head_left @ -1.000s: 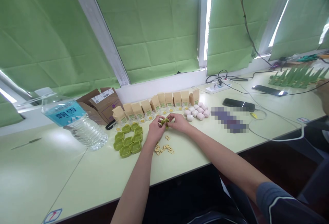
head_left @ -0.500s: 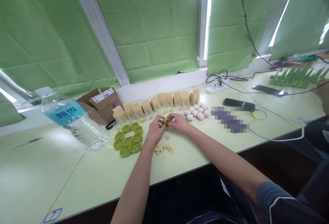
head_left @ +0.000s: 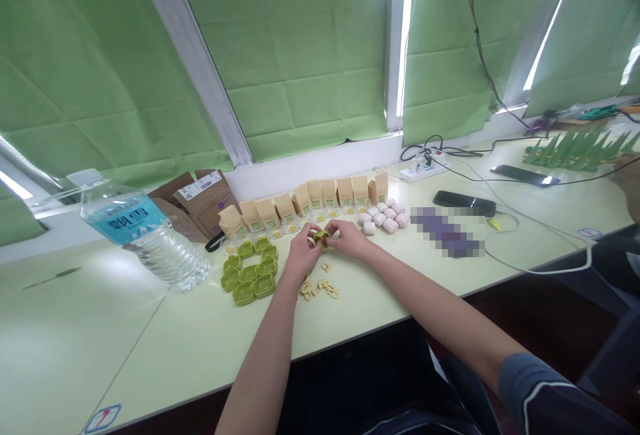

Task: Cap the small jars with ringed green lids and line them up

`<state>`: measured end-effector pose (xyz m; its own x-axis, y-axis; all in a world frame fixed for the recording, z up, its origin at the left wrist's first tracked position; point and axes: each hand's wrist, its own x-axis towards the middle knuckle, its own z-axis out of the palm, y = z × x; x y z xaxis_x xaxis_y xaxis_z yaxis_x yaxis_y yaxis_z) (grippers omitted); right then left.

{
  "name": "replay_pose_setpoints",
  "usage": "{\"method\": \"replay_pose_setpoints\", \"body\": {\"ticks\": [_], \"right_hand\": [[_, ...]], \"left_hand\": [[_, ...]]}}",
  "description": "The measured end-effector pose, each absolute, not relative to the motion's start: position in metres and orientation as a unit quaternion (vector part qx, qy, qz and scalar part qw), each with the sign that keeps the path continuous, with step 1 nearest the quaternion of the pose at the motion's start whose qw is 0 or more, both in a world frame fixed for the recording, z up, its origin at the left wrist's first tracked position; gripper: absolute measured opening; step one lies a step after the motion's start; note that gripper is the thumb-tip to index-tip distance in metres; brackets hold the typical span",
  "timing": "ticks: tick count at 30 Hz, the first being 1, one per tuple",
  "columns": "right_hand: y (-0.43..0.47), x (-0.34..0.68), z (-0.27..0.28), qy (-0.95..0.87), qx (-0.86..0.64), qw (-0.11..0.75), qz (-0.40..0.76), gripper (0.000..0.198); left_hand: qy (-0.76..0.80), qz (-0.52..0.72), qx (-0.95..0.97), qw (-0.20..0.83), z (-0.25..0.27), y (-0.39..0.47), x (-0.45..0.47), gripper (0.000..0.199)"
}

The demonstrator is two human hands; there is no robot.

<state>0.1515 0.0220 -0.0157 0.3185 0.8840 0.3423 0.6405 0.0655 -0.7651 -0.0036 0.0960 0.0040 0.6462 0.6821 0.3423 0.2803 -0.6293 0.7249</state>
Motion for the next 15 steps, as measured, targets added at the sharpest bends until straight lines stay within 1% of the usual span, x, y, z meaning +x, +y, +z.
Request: {"method": "replay_pose_setpoints", "body": {"ticks": [15], "right_hand": [[0.0215,0.1504,-0.0155,-0.566,-0.673,0.458,0.131,0.014]], "left_hand": [[0.279,0.317,0.846,0.326,0.0033,0.0962,-0.0035,0.022]]}}
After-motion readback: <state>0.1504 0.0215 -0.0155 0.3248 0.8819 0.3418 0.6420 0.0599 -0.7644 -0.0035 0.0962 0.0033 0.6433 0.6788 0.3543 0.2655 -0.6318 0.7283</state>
